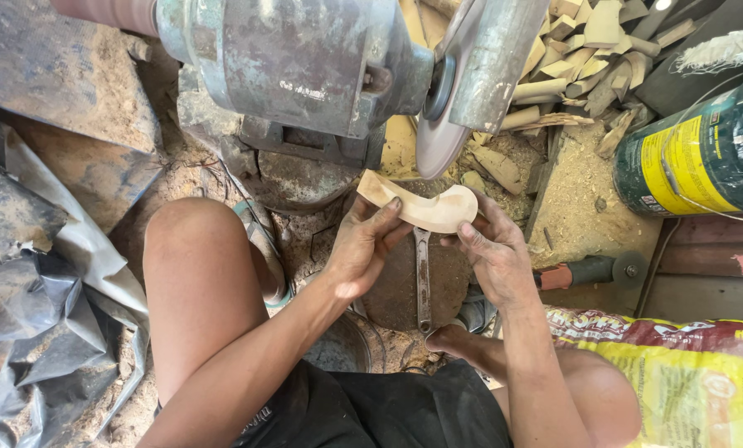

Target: The person holds a curved wooden piece against a rotating grinding wheel, rotating and repositioning the piece to smooth its surfaces. The person continues to grind different edges and faces of the wood throughout the clip.

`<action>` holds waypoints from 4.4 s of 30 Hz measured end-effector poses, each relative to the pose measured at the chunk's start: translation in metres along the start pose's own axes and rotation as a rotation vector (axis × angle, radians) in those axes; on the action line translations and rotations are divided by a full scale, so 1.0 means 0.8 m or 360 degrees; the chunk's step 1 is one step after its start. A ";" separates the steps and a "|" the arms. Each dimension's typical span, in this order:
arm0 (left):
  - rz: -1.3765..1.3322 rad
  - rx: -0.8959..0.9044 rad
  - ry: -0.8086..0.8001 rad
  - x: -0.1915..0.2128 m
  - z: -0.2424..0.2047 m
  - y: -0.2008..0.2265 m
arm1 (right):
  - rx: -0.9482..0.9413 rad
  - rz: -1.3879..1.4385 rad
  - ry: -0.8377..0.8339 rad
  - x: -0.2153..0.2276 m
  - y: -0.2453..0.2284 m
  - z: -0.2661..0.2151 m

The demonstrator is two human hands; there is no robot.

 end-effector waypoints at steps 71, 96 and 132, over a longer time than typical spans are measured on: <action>-0.0220 0.0030 0.0101 0.005 0.038 -0.021 | 0.0181 0.0092 0.0021 -0.015 0.004 0.031; -0.0273 0.0054 0.0148 0.010 0.056 -0.026 | 0.0344 -0.0045 0.0110 -0.002 0.003 0.051; 0.0056 -0.0100 0.0091 0.004 0.031 0.005 | 0.0200 0.0090 0.0049 -0.004 0.030 0.025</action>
Point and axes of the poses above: each hand's wrist, its own z-axis towards the middle knuckle, its own x-axis out of the back of the hand, y = z × x, the point moved 10 cm from there along z, towards the middle knuckle
